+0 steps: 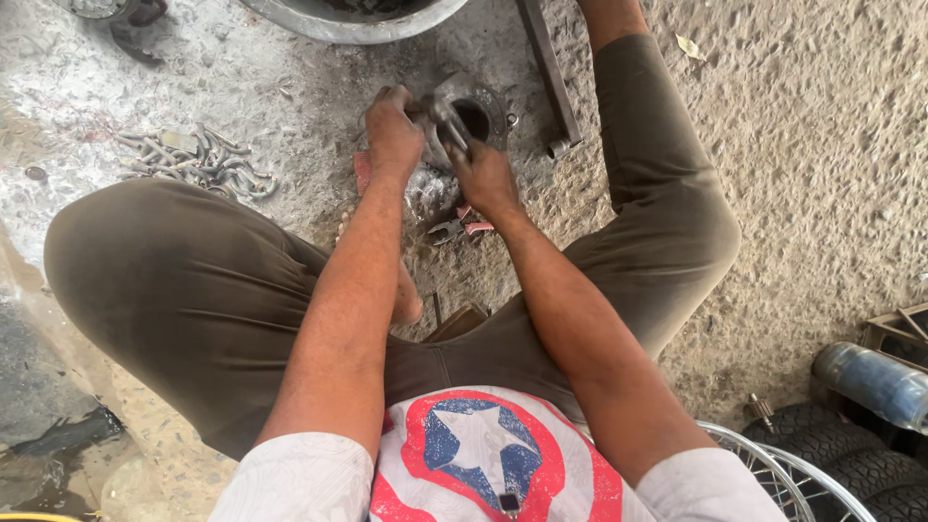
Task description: The person sits on the ground and uses pliers to bend and shape small metal pieces. They repeatedly pick up pieces from a pile, manipulate them with the pliers, and place them into a metal bucket. The person also uses a hammer to strike the metal pieces inside the bucket.
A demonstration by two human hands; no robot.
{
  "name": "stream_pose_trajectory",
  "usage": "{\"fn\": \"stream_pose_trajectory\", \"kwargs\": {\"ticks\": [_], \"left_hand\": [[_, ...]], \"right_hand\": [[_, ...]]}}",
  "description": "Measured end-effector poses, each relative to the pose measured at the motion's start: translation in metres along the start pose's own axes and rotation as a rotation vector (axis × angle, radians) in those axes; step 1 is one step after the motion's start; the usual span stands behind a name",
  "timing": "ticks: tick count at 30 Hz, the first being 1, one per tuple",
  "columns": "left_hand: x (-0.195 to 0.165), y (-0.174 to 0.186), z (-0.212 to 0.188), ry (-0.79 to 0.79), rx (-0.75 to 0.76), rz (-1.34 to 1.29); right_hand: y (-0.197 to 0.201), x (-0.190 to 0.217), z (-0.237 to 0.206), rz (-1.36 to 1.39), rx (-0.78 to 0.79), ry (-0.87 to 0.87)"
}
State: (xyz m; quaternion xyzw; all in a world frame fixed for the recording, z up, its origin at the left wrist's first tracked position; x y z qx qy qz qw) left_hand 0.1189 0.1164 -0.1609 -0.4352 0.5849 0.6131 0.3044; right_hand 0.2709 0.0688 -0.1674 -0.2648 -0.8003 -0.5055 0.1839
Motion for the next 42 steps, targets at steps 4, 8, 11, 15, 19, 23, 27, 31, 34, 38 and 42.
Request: {"fn": "stream_pose_trajectory", "kwargs": {"ticks": [4, 8, 11, 15, 19, 23, 27, 31, 34, 38, 42], "left_hand": [[0.001, 0.000, 0.000, 0.085, -0.007, -0.018], [0.003, 0.000, -0.001, 0.142, 0.092, 0.048], [-0.002, 0.002, 0.000, 0.102, 0.096, 0.075], [-0.003, 0.000, 0.000, 0.079, 0.093, 0.053], [-0.009, 0.005, -0.001, -0.093, 0.031, 0.063], [-0.006, 0.006, -0.002, -0.090, 0.070, 0.065], [-0.009, 0.003, -0.003, -0.128, 0.062, 0.051], [-0.004, -0.001, -0.002, -0.061, 0.089, 0.068], [0.001, -0.005, -0.001, -0.011, 0.173, 0.098], [0.000, -0.005, 0.000, -0.005, 0.145, 0.125], [-0.004, -0.005, -0.001, 0.007, 0.120, 0.076]], "right_hand": [[0.000, -0.008, 0.005, 0.026, 0.005, -0.065], [0.011, 0.004, 0.006, 0.346, -0.158, 0.145], [0.005, -0.002, 0.005, 0.214, -0.098, 0.037], [0.003, -0.012, 0.005, 0.050, -0.015, -0.080], [0.018, -0.003, 0.008, 0.274, -0.164, 0.040], [0.015, 0.005, 0.007, 0.468, -0.142, 0.084], [0.014, 0.002, 0.005, -0.175, -0.129, 0.046], [0.022, -0.004, 0.007, 0.130, -0.139, -0.021], [0.028, 0.010, 0.005, 0.364, -0.206, 0.152], [0.013, 0.003, 0.003, 0.050, -0.020, -0.064], [0.011, -0.008, 0.003, -0.001, 0.032, -0.121]]}}
Point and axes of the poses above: each hand's wrist, its own z-axis towards the middle knuckle, its own y-axis out of the back of the hand, x = y × z, the point moved 6 cm from there along z, towards the middle knuckle, and after that the axes turned 11 degrees about -z, right-handed, at the moved point
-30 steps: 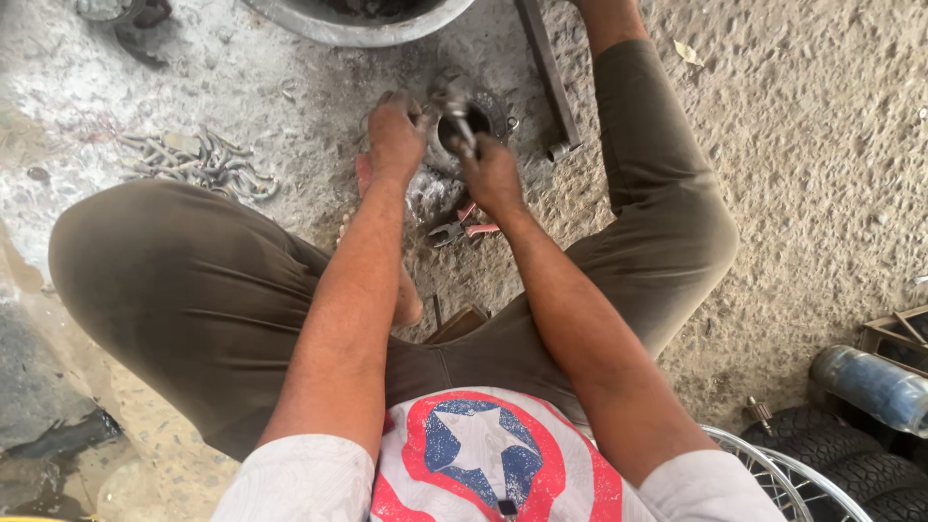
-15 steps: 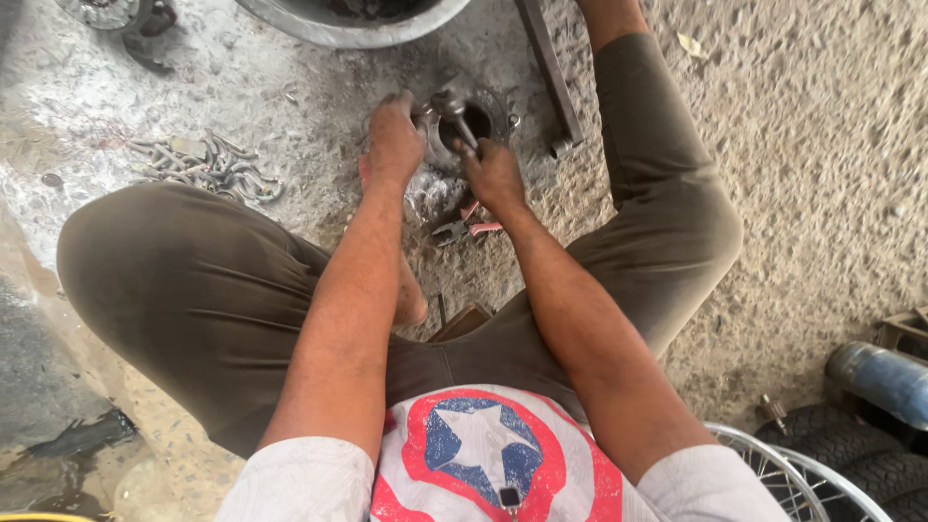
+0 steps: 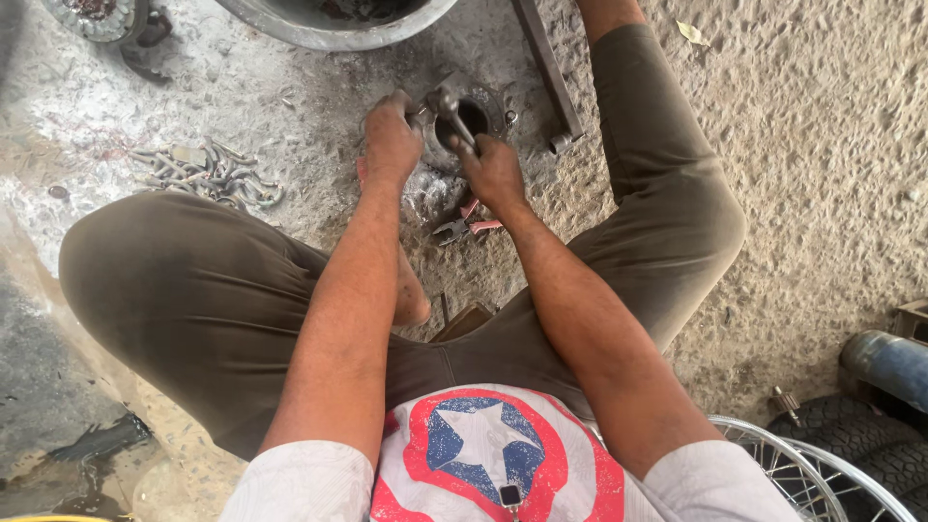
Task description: The person sits on the ground and uses pliers to bend and shape small metal pieces. They repeatedly pick up pieces from a pile, manipulate them with the pliers, and place them into a metal bucket. The person also uses a hammer to strike the metal pieces inside the bucket.
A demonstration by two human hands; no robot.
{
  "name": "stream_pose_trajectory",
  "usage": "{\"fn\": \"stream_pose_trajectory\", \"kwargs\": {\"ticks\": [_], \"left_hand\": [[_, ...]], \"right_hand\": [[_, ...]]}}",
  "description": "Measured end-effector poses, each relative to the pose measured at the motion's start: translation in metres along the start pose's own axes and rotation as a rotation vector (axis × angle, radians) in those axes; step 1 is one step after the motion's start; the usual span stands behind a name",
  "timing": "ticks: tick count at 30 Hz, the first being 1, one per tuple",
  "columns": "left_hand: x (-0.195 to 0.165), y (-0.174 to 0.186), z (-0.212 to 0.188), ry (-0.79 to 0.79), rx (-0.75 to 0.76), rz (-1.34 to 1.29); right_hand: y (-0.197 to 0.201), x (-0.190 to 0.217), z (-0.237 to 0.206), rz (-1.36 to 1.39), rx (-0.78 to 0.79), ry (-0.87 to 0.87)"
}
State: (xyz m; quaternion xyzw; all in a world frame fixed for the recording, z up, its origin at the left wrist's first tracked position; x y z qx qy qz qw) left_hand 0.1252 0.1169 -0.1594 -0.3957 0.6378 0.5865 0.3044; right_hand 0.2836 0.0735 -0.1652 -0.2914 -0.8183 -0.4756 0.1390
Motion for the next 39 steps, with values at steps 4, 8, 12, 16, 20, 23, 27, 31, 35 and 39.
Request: {"fn": "stream_pose_trajectory", "kwargs": {"ticks": [4, 8, 12, 16, 20, 23, 27, 31, 35, 39], "left_hand": [[-0.005, 0.005, 0.000, -0.004, -0.013, 0.011], [-0.010, 0.010, -0.001, -0.029, -0.052, 0.001], [-0.009, 0.007, -0.001, -0.016, -0.046, -0.023], [-0.017, 0.017, -0.002, -0.149, -0.099, -0.054], [-0.008, 0.030, -0.002, 0.102, -0.046, -0.280], [-0.013, 0.034, -0.005, 0.233, 0.038, -0.521], [-0.030, 0.018, -0.015, 0.372, 0.273, -0.909], [-0.052, -0.004, -0.023, 0.344, 0.525, -1.152], [-0.057, -0.013, -0.020, 0.253, 0.548, -1.112], [-0.059, -0.015, -0.016, 0.219, 0.540, -1.088]], "right_hand": [[0.012, 0.007, 0.002, 0.292, -0.166, 0.184], [0.003, 0.008, 0.003, 0.427, -0.097, 0.127], [-0.001, 0.002, 0.000, -0.160, -0.038, 0.052], [0.008, -0.001, -0.013, -0.276, -0.085, 0.199], [0.006, 0.005, -0.029, -0.382, -0.092, 0.359], [-0.013, 0.002, -0.032, -0.546, 0.101, 0.302], [0.007, 0.016, -0.031, -0.148, -0.193, 0.405], [0.033, 0.005, -0.021, 0.528, -0.305, 0.286], [0.045, 0.004, -0.019, 0.698, -0.318, 0.404], [0.048, 0.002, -0.016, 0.646, -0.309, 0.424]]}}
Point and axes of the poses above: each hand's wrist, its own z-axis towards the middle knuckle, its own y-axis out of the back of the hand, x = y × z, the point moved 6 cm from there along z, towards the middle knuckle, and after that the axes turned 11 degrees about -z, right-handed, at the moved point
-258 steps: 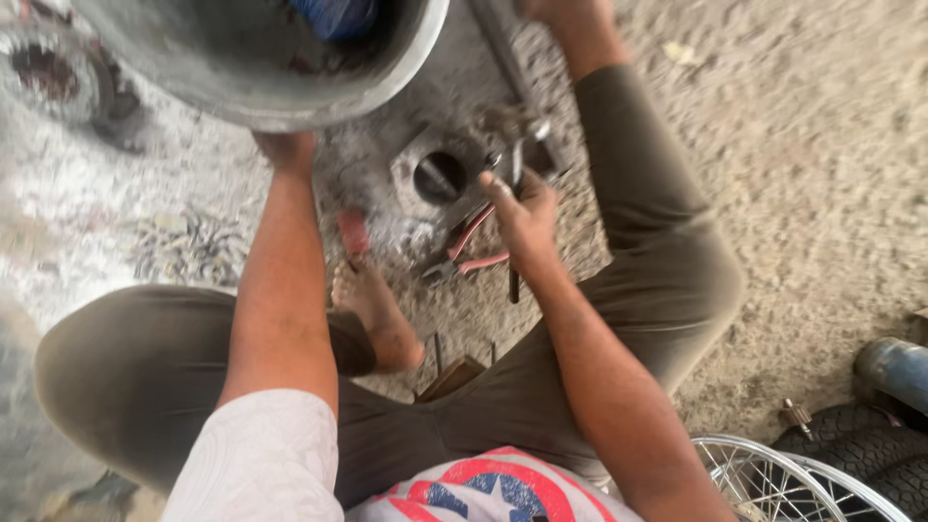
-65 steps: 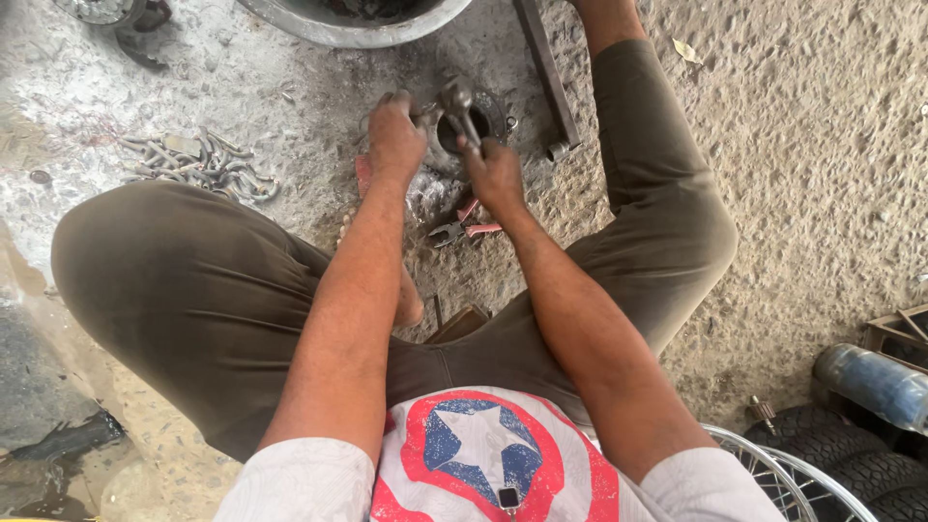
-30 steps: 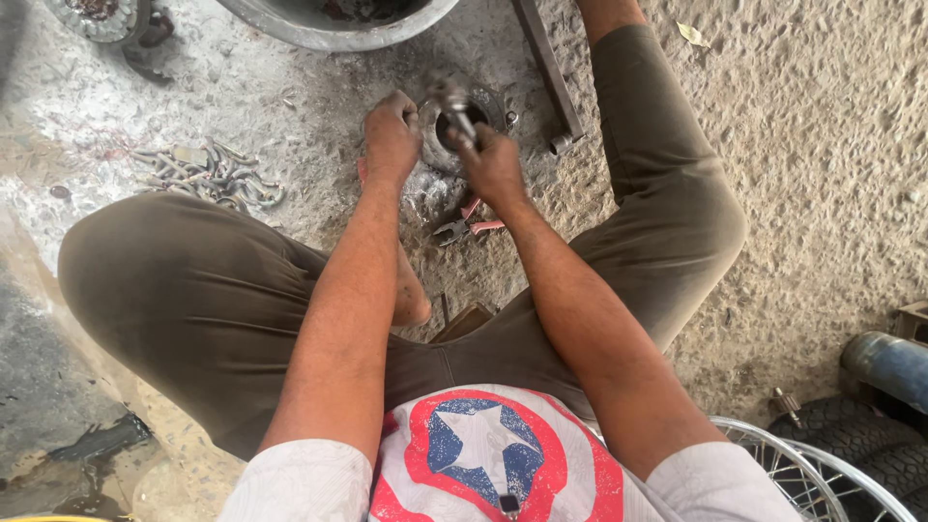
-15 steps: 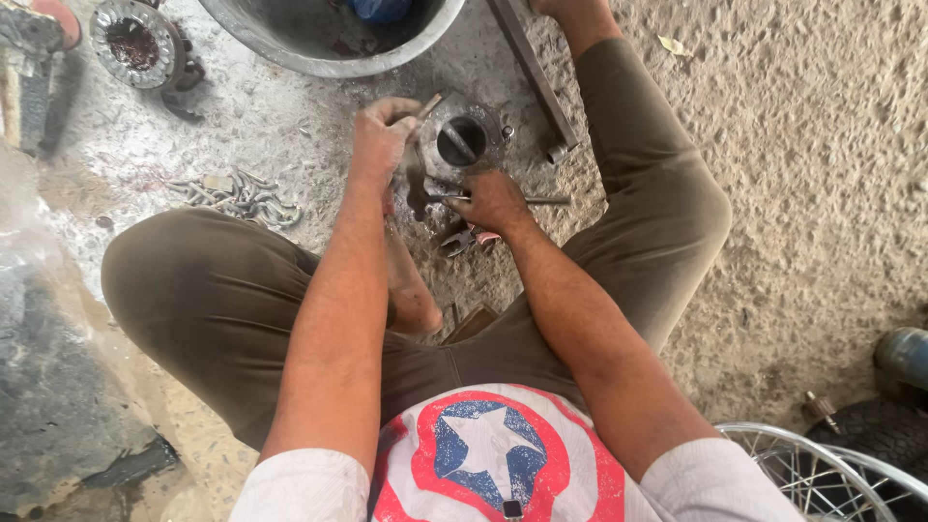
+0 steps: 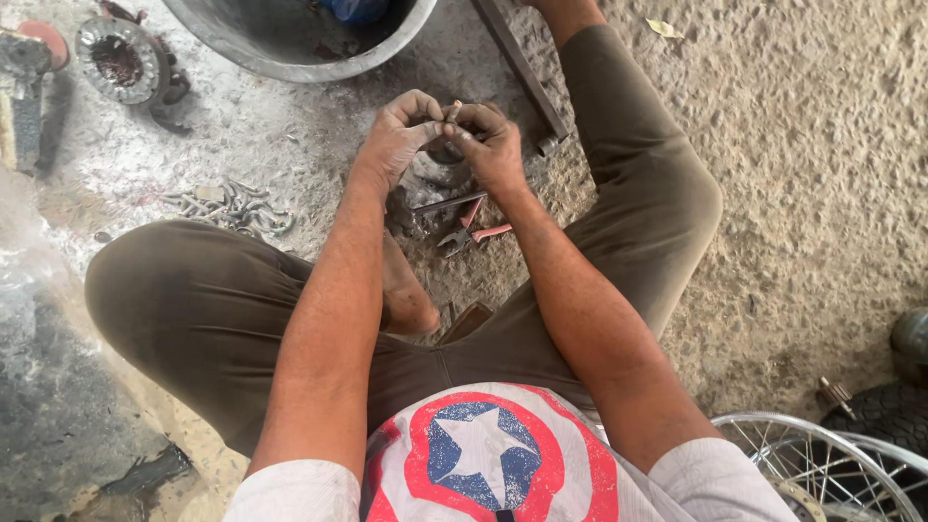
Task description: The person sits on the ground and uses pliers to bend and shape small metal pieces. They repeatedly pick up pieces from a pile, manipulate them with the pliers, and place them into a metal bucket. The person also uses a hammer to strike the metal pieces inside the bucket.
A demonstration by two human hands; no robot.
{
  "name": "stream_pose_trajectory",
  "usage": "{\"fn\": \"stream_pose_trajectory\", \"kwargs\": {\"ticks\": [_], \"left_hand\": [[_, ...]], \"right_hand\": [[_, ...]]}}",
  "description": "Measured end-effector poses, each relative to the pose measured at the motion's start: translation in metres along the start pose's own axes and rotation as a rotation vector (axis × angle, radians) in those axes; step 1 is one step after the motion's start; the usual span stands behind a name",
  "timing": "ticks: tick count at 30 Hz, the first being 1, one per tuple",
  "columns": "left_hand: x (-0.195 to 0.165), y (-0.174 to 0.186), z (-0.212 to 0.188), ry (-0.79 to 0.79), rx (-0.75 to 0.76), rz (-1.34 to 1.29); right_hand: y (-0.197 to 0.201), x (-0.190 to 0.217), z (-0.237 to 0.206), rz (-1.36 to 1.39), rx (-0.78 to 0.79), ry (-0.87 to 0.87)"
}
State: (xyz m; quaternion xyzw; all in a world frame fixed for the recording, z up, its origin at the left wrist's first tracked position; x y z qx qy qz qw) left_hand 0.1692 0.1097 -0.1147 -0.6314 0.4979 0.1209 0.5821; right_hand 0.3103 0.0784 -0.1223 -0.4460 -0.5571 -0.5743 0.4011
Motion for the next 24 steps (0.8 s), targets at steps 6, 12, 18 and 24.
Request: {"fn": "stream_pose_trajectory", "kwargs": {"ticks": [6, 12, 18, 24], "left_hand": [[-0.023, 0.012, 0.005, -0.017, -0.145, 0.733], [-0.100, 0.021, 0.000, -0.242, -0.015, 1.210], [-0.142, 0.040, -0.035, 0.017, -0.206, 1.360], [-0.119, 0.050, -0.016, 0.065, -0.182, 1.370]], "right_hand": [[-0.002, -0.005, 0.007, -0.095, -0.013, 0.012], [-0.017, -0.013, 0.007, -0.244, 0.064, 0.073], [-0.029, -0.025, 0.005, -0.195, 0.221, 0.008], [-0.047, -0.009, -0.002, -0.484, 0.323, 0.082]]}}
Point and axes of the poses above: each hand's wrist, its own z-axis towards the middle knuckle, its own y-axis out of the back of the hand, x = y × z, the point moved 6 cm from there along z, towards the middle knuckle, and after that the axes turned 11 degrees about -z, right-handed, at the moved point
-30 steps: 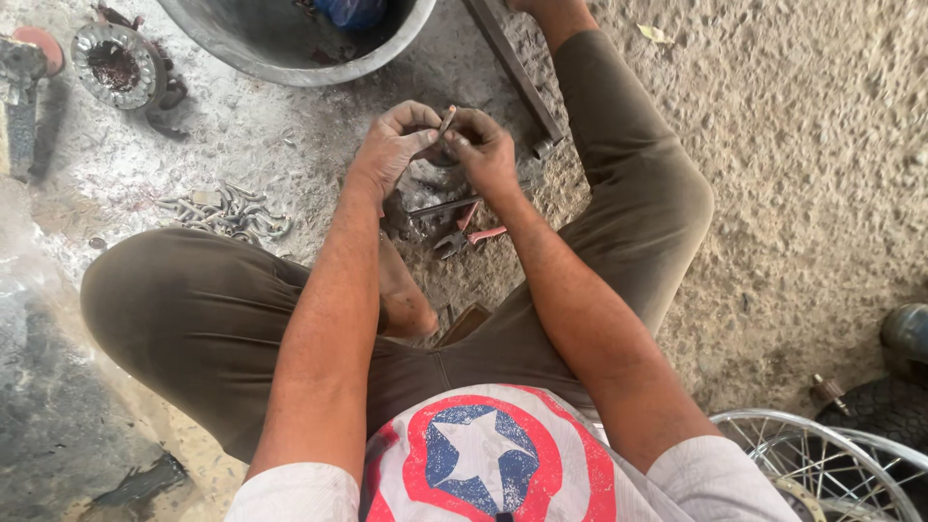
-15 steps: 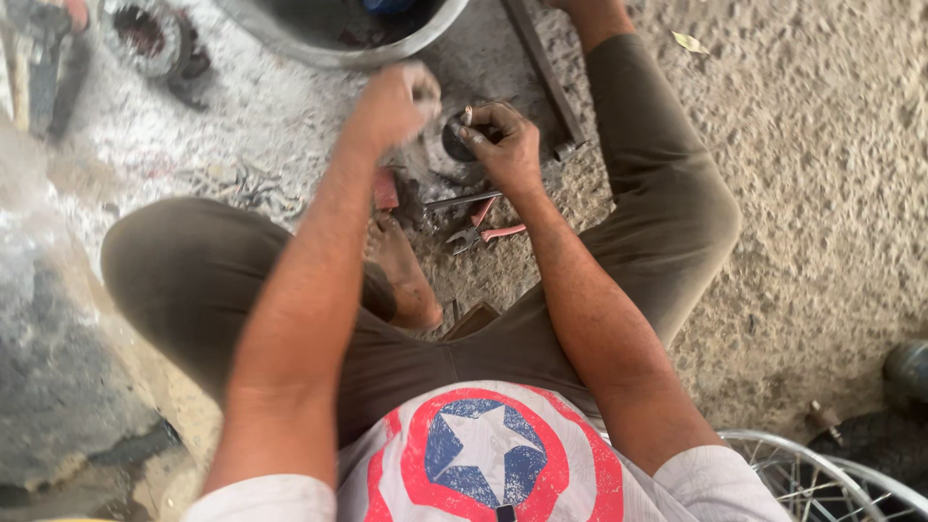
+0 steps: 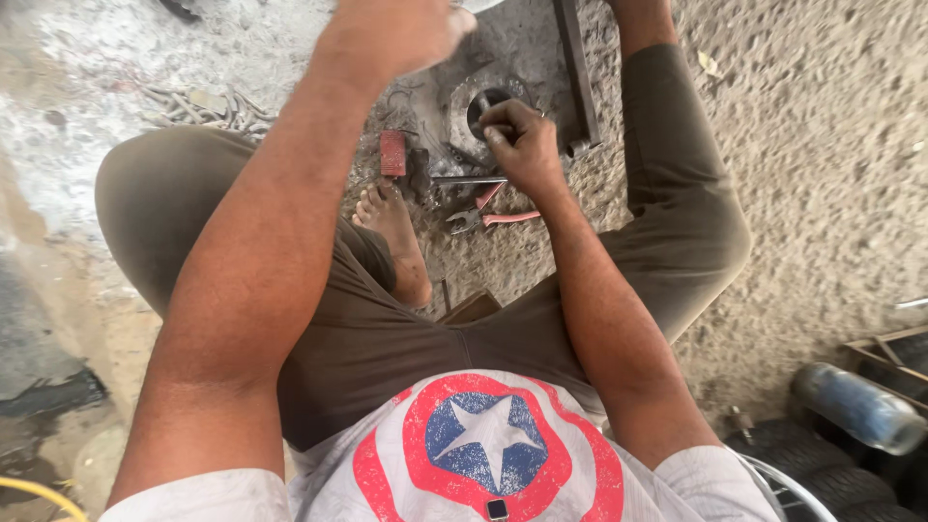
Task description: The person sits on the ground and uses pliers to bend and shape small metal pieces. They repeatedly pick up pieces from a pile, manipulate them with the pliers, and place them into a metal bucket. The person also uses a hammer to strike the metal pieces inside the bucket.
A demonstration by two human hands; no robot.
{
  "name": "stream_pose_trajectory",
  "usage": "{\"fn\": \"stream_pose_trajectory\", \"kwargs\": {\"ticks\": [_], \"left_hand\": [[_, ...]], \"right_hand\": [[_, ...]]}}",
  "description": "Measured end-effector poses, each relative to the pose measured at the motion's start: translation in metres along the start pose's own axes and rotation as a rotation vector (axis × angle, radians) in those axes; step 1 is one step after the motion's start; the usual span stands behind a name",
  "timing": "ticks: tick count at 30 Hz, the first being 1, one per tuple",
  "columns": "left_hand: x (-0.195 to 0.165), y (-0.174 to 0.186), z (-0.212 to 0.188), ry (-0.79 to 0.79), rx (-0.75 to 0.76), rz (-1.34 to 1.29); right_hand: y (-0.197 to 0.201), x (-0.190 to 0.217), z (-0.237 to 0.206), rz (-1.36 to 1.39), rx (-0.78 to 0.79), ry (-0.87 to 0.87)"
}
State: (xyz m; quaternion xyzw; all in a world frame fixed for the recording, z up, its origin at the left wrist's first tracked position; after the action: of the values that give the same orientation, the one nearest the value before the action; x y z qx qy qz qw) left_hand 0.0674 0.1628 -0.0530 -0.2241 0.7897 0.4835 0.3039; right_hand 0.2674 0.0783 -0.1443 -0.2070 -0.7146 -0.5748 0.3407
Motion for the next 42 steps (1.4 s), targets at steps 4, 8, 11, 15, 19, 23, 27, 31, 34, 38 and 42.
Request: {"fn": "stream_pose_trajectory", "kwargs": {"ticks": [4, 8, 11, 15, 19, 23, 27, 31, 34, 38, 42], "left_hand": [[-0.002, -0.015, 0.034, -0.154, 0.007, 0.065], [-0.007, -0.019, 0.053, -0.174, -0.013, 0.010], [-0.008, -0.015, 0.058, -0.194, -0.027, -0.029], [-0.002, -0.011, 0.060, -0.191, -0.005, -0.023], [0.002, -0.006, 0.062, -0.198, -0.002, -0.024], [-0.004, -0.004, 0.063, -0.226, 0.004, -0.008], [-0.007, -0.005, 0.062, -0.237, 0.010, 0.007], [-0.005, -0.005, 0.060, -0.242, 0.009, 0.041], [-0.004, -0.005, 0.057, -0.239, 0.008, 0.074], [-0.006, -0.007, 0.047, -0.249, 0.028, 0.155], [-0.012, -0.016, 0.035, -0.277, 0.063, 0.278]], "right_hand": [[-0.004, 0.018, 0.007, -0.112, 0.083, -0.039], [-0.008, 0.035, 0.023, -0.225, 0.127, 0.030], [-0.017, 0.045, 0.037, -0.111, 0.113, 0.175], [-0.047, 0.020, 0.055, 0.097, 0.163, -0.088], [-0.063, 0.006, 0.061, 0.220, 0.128, -0.185], [-0.060, 0.018, 0.062, -0.212, 0.089, 0.067], [-0.063, 0.005, 0.061, 0.259, 0.165, -0.231], [-0.063, 0.002, 0.060, 0.260, 0.131, -0.230], [-0.054, 0.010, 0.054, -0.016, 0.078, -0.115], [-0.037, 0.003, 0.045, 0.258, 0.109, -0.317], [-0.002, 0.026, 0.042, 0.616, 0.034, -0.229]]}}
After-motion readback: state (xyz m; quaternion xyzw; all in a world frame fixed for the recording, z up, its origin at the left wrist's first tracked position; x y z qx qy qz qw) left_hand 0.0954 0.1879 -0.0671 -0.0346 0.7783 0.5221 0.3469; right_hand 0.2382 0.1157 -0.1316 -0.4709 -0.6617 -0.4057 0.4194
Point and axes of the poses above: each hand's wrist, its own z-axis towards the middle knuckle, its own y-axis out of the back of the hand, x = y × z, the point moved 6 cm from there along z, towards the middle knuckle, and after that the axes turned 11 degrees about -z, right-handed, at the moved point
